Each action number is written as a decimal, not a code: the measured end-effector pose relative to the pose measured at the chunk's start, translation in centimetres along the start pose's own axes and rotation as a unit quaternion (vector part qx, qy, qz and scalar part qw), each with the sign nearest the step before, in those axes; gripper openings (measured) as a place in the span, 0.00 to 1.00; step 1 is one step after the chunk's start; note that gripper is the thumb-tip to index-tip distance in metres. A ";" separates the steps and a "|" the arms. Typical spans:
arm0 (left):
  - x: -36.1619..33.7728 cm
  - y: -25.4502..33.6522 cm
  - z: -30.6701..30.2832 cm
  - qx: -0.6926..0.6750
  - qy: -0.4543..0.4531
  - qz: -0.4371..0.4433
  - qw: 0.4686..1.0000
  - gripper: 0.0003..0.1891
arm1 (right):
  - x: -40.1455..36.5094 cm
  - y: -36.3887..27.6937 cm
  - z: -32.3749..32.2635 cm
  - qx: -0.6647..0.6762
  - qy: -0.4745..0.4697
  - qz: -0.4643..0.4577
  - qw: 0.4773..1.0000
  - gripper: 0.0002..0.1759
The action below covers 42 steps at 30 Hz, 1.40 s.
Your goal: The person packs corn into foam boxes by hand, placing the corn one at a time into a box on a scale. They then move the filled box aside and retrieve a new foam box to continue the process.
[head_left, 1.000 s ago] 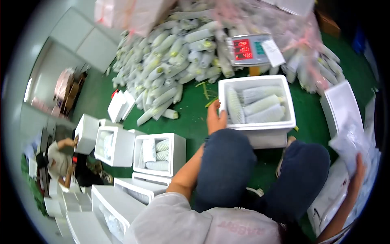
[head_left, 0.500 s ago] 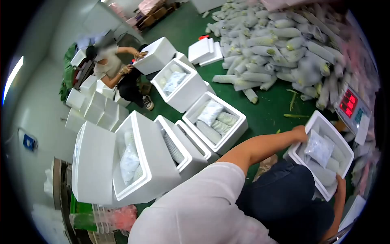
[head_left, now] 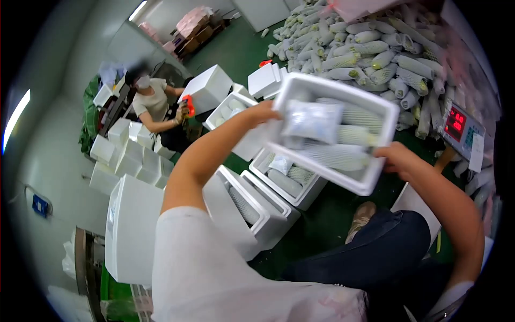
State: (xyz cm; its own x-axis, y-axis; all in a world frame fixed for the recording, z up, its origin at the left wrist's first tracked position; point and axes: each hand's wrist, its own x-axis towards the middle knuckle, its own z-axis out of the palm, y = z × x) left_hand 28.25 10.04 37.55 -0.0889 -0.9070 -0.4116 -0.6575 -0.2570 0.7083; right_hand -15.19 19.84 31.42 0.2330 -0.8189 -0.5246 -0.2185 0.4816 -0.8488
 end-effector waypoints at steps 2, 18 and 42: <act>-0.5 -6.9 -6.5 0.015 -0.005 0.033 0.999 0.26 | -1.2 -2.0 3.3 0.043 -0.153 -0.004 0.987 0.32; 13.7 -19.2 -5.3 0.222 0.391 0.162 0.878 0.29 | -32.5 50.0 -38.7 -0.267 0.670 0.217 0.658 0.57; 35.5 2.7 30.9 0.273 0.223 0.253 0.901 0.20 | -19.1 26.3 -24.6 -0.542 -0.038 -0.080 0.836 0.30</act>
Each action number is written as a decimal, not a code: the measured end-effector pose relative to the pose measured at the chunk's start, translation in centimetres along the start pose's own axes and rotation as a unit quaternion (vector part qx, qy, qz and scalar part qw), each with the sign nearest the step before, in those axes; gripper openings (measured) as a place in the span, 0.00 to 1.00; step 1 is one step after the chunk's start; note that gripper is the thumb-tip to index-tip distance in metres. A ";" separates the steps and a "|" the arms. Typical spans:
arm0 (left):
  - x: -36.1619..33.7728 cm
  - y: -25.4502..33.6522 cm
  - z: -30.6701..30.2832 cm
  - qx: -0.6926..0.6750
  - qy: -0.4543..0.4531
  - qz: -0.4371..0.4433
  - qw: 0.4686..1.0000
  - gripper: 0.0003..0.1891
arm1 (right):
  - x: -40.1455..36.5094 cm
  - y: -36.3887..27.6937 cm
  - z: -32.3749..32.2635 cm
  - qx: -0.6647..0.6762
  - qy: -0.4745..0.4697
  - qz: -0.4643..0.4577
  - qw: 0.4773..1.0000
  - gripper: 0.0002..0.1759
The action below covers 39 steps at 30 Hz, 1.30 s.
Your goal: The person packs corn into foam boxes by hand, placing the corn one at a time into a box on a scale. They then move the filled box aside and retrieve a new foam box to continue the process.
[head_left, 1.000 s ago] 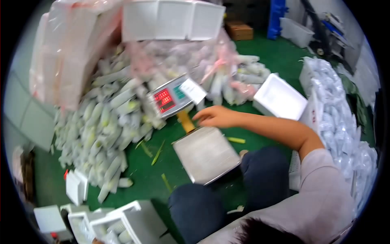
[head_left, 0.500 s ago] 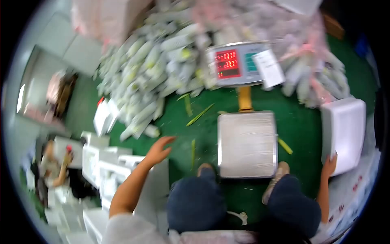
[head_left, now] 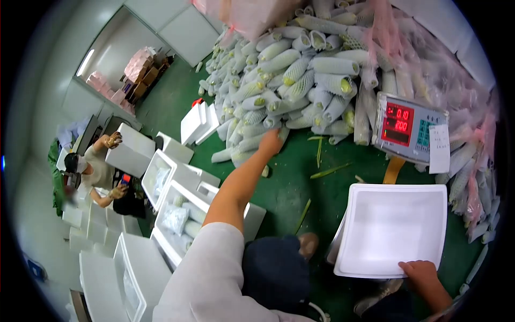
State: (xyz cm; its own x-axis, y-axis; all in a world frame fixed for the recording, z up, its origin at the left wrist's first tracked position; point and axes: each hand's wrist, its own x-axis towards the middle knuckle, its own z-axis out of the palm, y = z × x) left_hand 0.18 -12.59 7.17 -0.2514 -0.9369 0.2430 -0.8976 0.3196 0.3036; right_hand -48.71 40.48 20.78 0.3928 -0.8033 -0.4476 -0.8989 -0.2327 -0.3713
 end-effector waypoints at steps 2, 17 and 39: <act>7.5 8.6 -3.1 -0.030 0.097 0.127 0.987 0.23 | 2.5 -3.0 -5.0 -0.013 -0.047 -0.021 0.999 0.35; 9.1 23.0 -3.6 -0.371 0.191 0.266 0.869 0.44 | 12.2 -0.8 -13.4 0.075 0.411 -0.072 0.906 0.36; 8.8 15.1 -1.7 -0.282 -0.124 0.111 0.945 0.38 | 19.8 -2.2 -1.3 0.111 0.138 -0.025 0.984 0.40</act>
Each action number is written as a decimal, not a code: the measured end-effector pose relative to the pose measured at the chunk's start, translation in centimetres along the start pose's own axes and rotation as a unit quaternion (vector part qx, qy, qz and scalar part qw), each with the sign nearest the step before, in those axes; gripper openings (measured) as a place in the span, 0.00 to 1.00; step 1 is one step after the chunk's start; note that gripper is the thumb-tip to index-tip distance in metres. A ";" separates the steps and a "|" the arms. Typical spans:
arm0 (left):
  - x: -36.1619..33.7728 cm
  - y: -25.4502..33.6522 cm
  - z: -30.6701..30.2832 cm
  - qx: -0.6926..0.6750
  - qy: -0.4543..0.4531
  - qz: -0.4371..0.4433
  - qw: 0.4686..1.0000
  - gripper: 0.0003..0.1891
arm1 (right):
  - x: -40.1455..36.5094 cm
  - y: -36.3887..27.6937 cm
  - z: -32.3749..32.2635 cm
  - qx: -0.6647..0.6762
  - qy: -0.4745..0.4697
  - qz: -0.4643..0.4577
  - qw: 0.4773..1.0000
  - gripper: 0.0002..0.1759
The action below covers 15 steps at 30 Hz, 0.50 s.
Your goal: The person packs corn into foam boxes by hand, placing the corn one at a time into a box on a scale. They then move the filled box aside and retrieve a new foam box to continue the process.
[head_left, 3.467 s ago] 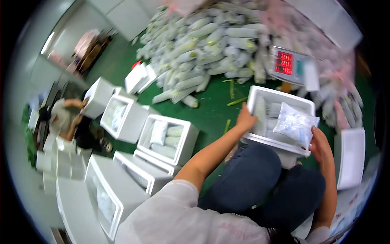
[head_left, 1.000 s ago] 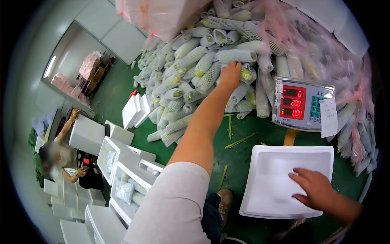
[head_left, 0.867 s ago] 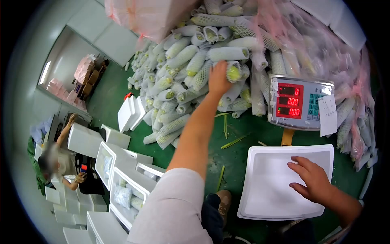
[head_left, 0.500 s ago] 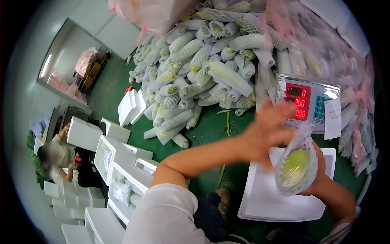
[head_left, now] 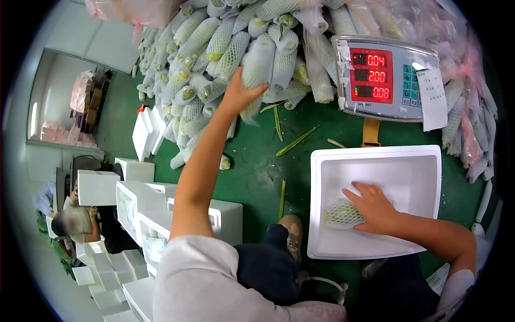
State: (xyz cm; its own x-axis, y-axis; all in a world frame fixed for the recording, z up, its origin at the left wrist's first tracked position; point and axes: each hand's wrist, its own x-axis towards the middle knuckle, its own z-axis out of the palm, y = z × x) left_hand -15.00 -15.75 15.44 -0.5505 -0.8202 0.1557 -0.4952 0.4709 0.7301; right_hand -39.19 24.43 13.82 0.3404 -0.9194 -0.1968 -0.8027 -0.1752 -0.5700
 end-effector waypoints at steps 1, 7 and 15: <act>-3.6 2.7 -0.7 -0.148 0.007 -0.095 0.984 0.38 | -0.1 -1.0 -1.7 -0.027 0.062 -0.024 0.997 0.39; -13.4 15.5 2.4 -0.318 -0.407 -0.148 0.844 0.32 | 1.9 -8.4 -9.8 -0.397 0.277 -0.247 0.839 0.24; 5.1 0.3 4.6 0.173 0.190 -0.011 0.966 0.27 | -1.1 -1.4 -7.7 -0.030 0.057 -0.021 0.998 0.49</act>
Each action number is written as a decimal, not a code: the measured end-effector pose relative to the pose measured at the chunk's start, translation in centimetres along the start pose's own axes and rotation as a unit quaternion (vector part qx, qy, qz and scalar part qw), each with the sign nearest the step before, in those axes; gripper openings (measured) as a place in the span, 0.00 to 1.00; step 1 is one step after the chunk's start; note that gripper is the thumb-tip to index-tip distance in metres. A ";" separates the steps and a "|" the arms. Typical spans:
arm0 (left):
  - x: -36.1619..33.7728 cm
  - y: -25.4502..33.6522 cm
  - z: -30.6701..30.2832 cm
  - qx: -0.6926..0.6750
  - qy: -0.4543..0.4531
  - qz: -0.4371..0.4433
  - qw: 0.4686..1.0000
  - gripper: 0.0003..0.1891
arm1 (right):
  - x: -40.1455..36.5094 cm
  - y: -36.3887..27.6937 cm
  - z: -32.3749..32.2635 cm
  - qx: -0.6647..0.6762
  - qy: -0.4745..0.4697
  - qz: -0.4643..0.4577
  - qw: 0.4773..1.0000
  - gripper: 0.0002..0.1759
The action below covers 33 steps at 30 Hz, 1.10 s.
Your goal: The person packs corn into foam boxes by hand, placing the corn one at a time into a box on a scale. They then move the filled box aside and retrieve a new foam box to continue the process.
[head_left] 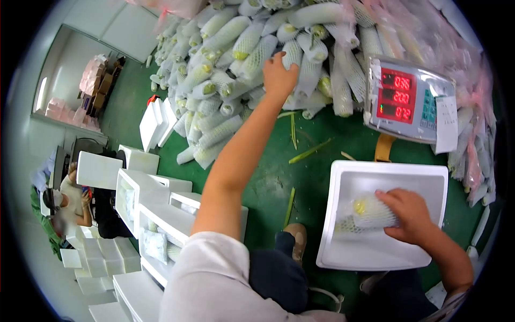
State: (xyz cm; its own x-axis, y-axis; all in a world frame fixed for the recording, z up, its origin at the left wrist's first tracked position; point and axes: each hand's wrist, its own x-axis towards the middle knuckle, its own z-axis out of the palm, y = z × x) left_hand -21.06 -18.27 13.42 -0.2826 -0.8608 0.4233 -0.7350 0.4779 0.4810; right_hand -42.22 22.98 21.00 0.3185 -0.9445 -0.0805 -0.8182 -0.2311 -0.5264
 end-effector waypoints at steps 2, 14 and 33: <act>4.1 -1.4 2.2 0.081 -0.069 -0.081 0.991 0.34 | 0.6 2.3 4.6 -0.013 0.002 0.003 1.000 0.50; 2.1 -3.6 7.6 0.268 -0.085 -0.081 0.956 0.49 | -0.4 0.3 4.7 0.015 0.062 0.073 0.995 0.32; -25.9 11.3 -11.5 -0.530 -0.420 -0.228 0.700 0.21 | -3.2 -2.1 1.2 0.551 0.266 0.021 0.791 0.57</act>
State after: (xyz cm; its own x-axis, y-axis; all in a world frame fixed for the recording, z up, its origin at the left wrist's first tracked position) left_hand -14.98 11.49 16.71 -0.7580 -0.5520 -0.3474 -0.1220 -0.4033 0.9069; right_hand -40.90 26.74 21.32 -0.1841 -0.9782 0.0964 0.1841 -0.1306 -0.9742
